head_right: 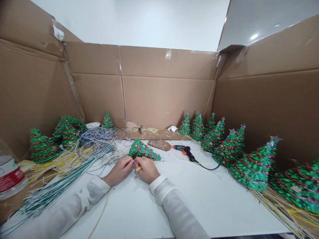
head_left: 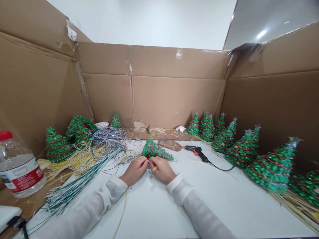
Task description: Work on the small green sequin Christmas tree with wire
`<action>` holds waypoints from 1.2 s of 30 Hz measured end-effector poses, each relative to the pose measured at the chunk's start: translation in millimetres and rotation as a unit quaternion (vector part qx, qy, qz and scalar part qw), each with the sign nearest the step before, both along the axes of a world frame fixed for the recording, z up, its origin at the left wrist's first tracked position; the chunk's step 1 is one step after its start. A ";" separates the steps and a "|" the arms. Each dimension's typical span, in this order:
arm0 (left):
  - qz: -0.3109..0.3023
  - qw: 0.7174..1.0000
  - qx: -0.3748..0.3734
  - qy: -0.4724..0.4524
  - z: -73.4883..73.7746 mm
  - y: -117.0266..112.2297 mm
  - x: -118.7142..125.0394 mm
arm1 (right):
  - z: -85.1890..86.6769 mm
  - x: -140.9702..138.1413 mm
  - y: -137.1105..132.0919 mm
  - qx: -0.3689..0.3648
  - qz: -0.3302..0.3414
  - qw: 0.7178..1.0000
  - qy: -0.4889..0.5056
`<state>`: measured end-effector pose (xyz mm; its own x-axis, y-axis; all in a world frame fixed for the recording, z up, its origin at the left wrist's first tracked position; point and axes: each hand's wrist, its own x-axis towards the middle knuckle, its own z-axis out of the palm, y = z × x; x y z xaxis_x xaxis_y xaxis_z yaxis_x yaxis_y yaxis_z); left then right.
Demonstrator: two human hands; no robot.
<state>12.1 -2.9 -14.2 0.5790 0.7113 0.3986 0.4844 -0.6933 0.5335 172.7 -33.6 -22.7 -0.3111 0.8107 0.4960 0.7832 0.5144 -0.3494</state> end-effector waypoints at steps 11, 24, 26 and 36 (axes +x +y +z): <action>-0.006 0.999 0.016 0.032 -1.3 0.1 0.8 | 0.0 0.8 -0.7 -0.021 0.001 0.999 -0.034; -0.024 0.998 0.017 0.059 -3.4 2.0 0.4 | 1.0 1.2 -0.9 -0.018 0.004 0.998 -0.061; -0.024 0.998 0.016 0.063 -3.6 2.0 0.3 | 0.8 1.5 -0.5 -0.017 0.005 0.998 -0.063; -0.026 0.997 0.014 0.066 -5.5 3.0 -0.7 | 1.1 3.0 -0.9 -0.024 0.007 0.997 -0.073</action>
